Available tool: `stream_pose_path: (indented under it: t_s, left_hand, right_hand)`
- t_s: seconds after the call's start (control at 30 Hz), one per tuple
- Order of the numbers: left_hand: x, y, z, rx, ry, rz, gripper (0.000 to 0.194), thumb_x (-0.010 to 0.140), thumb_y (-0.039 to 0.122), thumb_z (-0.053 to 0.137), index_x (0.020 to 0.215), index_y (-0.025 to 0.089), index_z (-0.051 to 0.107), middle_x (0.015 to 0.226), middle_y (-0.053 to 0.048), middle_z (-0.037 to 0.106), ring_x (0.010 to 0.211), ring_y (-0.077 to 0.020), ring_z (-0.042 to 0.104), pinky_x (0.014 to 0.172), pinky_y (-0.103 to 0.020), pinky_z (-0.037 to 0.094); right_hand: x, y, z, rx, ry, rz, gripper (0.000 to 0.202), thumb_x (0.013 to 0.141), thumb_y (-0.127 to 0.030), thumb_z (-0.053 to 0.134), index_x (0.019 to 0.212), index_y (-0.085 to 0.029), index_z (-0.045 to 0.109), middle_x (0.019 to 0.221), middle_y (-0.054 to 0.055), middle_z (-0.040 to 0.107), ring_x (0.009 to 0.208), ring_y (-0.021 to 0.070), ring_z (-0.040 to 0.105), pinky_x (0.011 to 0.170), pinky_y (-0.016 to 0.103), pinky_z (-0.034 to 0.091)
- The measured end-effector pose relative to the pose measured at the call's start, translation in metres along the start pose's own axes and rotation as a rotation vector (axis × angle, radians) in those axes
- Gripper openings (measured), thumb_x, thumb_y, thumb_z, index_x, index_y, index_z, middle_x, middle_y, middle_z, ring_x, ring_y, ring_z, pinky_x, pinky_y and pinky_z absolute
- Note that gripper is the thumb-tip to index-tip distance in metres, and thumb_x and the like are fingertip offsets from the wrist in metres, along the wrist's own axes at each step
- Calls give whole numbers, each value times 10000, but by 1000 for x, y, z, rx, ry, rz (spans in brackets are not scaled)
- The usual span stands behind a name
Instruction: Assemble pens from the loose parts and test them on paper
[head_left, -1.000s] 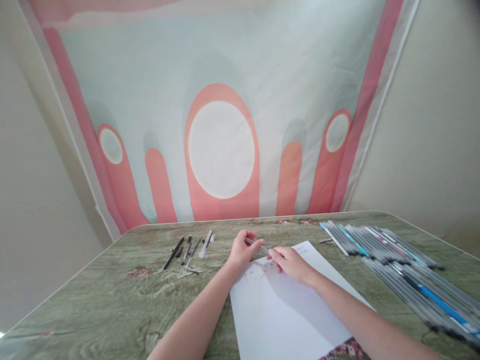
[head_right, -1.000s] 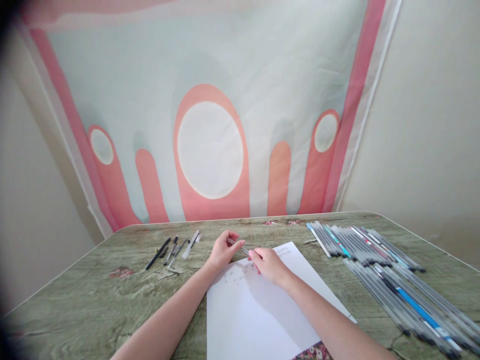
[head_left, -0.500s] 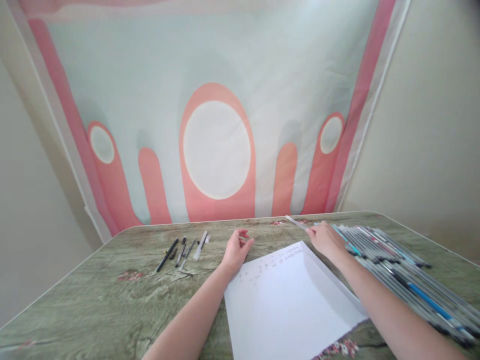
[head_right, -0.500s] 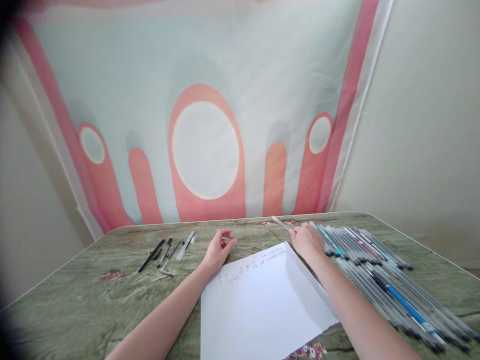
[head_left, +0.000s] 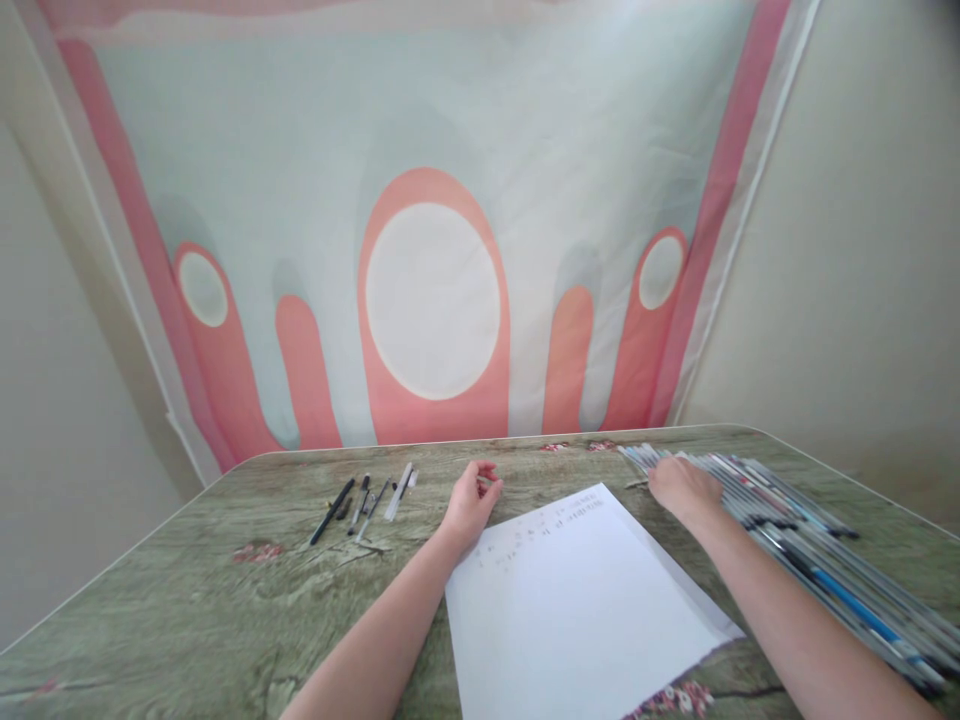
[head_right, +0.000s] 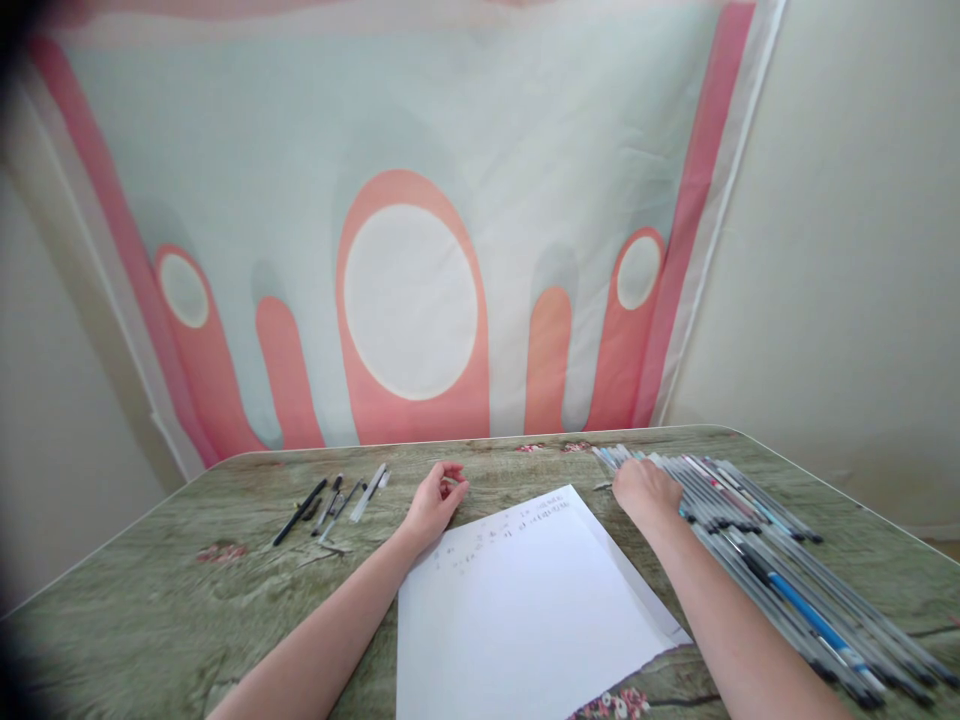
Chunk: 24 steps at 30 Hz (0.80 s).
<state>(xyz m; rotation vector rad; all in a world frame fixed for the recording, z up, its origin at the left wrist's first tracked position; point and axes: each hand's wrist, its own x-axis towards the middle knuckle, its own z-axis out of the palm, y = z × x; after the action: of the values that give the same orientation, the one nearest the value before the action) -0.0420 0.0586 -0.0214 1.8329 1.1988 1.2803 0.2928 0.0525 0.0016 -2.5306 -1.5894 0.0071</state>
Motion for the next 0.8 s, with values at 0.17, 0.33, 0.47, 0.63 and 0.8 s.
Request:
stream_pose_path:
  t_s: [0.17,0.33,0.47,0.63,0.8]
  left_hand:
    - [0,1,0,1,-5,0,272,746,290,525,984,166,482,855,-24,569,562,-72,497,575,-221,417]
    - [0,-1,1,3,-12,1,253,756,257,511,987,161,479,864,-22,563,561,-62,490,572,-209,415]
    - [-1,-5,2,13,-20,-5,252,751,198,506,997,158,471,864,-22,562,564,-55,490,561,-193,415]
    - [-3,-6,2,36,-29,2,265,747,121,463,1009,162,454,881,-26,565,584,-54,511,590,-193,428]
    - [0,2,-6,279,-11,-29,285,742,95,446,1021,153,455,914,-45,591,663,-76,550,651,-198,443]
  right_hand:
    - [-2,-2,4,-14,-21,-36,324,792,-354,454,948,-136,636,961,193,633,885,306,602,689,400,441]
    - [-6,-5,5,-36,-41,-42,336,785,-376,462,972,-139,609,939,181,637,870,315,601,678,406,433]
    - [-9,-7,3,-41,-81,-47,304,783,-346,459,952,-147,616,970,176,628,889,309,590,676,395,426]
    - [-10,-6,4,-51,-96,-55,304,792,-332,425,936,-154,625,982,182,621,879,317,589,655,398,417]
    - [-13,-11,-4,-69,-65,-108,296,782,-360,429,881,-170,633,952,163,634,844,322,598,629,389,409]
